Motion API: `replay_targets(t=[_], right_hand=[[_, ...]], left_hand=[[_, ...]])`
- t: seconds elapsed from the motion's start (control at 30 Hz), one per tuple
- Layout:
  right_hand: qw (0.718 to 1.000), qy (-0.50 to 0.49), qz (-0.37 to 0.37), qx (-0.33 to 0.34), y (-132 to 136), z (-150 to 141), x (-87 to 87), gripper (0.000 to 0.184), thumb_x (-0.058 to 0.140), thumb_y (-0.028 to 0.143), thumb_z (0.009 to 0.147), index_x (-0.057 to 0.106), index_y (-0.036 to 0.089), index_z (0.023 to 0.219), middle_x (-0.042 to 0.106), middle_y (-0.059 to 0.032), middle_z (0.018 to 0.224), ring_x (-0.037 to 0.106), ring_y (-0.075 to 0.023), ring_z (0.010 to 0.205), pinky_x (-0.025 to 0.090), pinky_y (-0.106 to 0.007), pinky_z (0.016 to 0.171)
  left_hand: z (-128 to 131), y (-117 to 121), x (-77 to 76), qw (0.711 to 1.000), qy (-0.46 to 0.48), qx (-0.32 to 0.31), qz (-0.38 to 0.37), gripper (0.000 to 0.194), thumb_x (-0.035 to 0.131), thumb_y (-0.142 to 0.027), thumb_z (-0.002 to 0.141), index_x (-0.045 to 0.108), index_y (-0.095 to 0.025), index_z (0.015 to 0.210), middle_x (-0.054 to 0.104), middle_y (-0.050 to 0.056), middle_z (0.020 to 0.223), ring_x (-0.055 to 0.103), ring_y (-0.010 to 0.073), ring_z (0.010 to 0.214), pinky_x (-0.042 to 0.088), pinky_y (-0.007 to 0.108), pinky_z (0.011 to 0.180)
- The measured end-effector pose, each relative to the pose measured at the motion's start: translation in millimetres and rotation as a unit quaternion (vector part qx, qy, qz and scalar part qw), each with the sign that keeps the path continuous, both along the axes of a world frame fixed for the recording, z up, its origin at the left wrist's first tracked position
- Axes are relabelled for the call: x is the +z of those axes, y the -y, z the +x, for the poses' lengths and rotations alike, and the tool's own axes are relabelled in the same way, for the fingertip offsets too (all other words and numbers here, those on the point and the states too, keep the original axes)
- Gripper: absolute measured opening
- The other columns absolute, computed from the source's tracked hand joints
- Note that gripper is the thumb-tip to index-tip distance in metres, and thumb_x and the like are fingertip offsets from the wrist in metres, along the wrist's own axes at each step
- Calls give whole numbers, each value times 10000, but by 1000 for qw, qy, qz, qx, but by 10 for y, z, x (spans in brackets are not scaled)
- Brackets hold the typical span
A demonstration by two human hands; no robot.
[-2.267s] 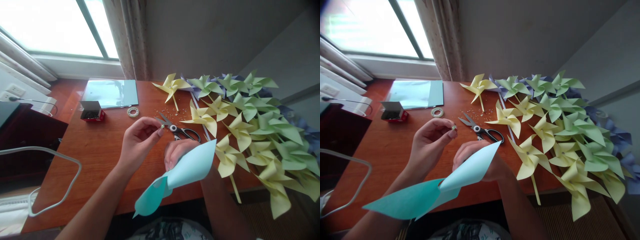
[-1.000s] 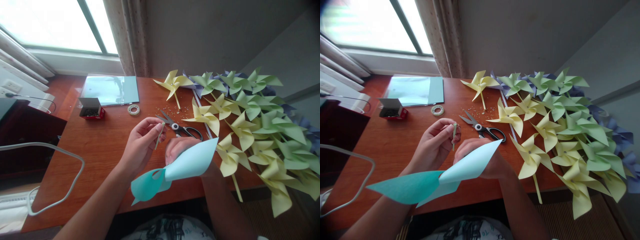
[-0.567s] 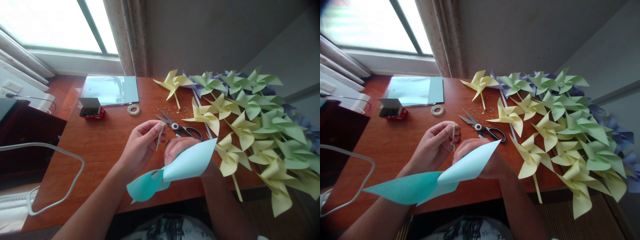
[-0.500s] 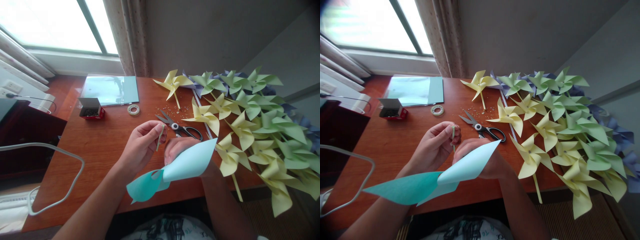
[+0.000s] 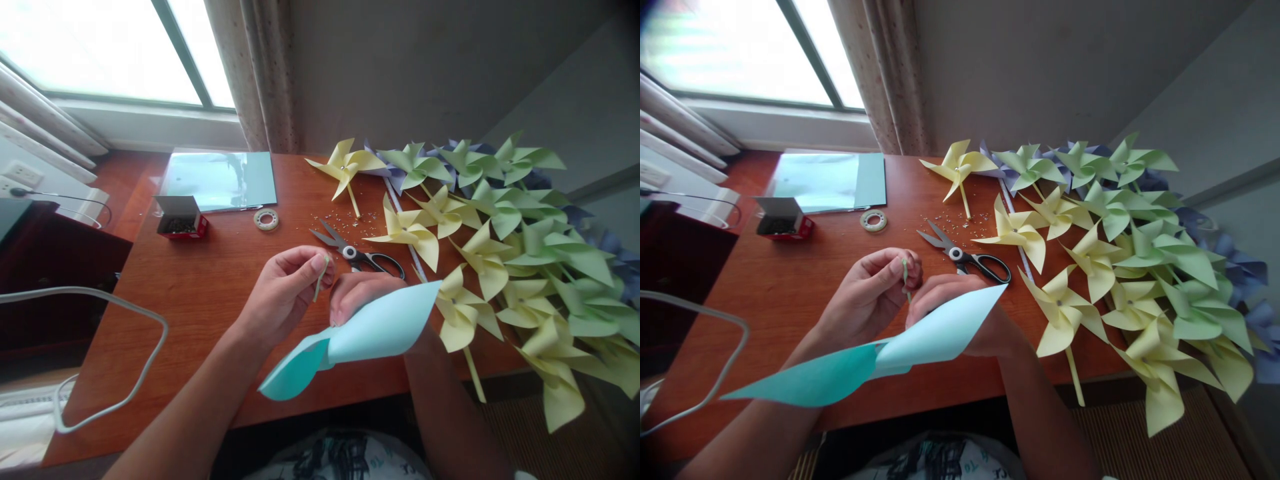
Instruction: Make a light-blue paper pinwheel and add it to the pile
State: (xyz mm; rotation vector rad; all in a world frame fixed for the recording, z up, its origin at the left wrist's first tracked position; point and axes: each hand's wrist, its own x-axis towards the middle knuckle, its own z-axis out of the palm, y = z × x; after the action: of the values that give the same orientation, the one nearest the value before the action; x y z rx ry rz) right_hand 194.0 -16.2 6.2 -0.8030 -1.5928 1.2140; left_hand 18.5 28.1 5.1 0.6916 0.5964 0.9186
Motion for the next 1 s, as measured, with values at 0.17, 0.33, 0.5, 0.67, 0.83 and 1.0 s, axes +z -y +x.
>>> replay_targets(t=[0.17, 0.33, 0.5, 0.67, 0.83, 1.0], right_hand=[[995, -102, -5, 6, -14, 57, -19, 247, 694, 416, 929, 801, 197, 893, 695, -55, 870, 678, -190, 804, 566, -330, 753], [996, -56, -8, -71, 15, 54, 2, 127, 719, 351, 924, 814, 276, 885, 642, -35, 919, 662, -183, 866, 557, -307, 787], [991, -91, -37, -88, 35, 32, -24, 100, 754, 380, 891, 810, 298, 881, 601, -28, 1061, 692, -164, 816, 575, -324, 776], [990, -93, -22, -99, 48, 27, -27, 167, 707, 421, 925, 807, 288, 924, 623, -40, 1163, 659, -139, 783, 554, -315, 748], [992, -61, 24, -108, 32, 18, -16, 89, 715, 321, 925, 794, 281, 920, 664, -49, 1074, 675, -198, 952, 549, -322, 798], [992, -47, 46, -111, 19, 20, -10, 66, 727, 306, 915, 783, 272, 916, 679, -48, 1064, 667, -203, 941, 547, -331, 805]], left_hand=[[18, 5, 9, 1000, -3, -1, -14, 183, 828, -290, 807, 750, -130, 761, 652, 25, 713, 569, 108, 662, 463, 208, 622], [15, -26, 5, 999, -4, -32, -16, 236, 848, -335, 784, 742, -131, 731, 643, 14, 677, 541, 89, 609, 424, 190, 571], [-23, -30, -25, 995, 11, -94, -15, 226, 830, -354, 806, 743, -154, 745, 637, 6, 665, 552, 95, 640, 440, 178, 598], [-34, -43, -25, 992, -26, -116, -29, 202, 863, -322, 767, 760, -156, 717, 680, 8, 696, 583, 94, 636, 467, 172, 593], [-45, -64, -29, 990, -37, -136, -31, 198, 889, -326, 727, 786, -158, 719, 671, 0, 643, 531, 74, 535, 422, 163, 503], [-62, -92, -88, 989, -31, -146, -16, 156, 884, -305, 735, 800, -174, 722, 711, 15, 719, 554, 79, 577, 432, 167, 532]])
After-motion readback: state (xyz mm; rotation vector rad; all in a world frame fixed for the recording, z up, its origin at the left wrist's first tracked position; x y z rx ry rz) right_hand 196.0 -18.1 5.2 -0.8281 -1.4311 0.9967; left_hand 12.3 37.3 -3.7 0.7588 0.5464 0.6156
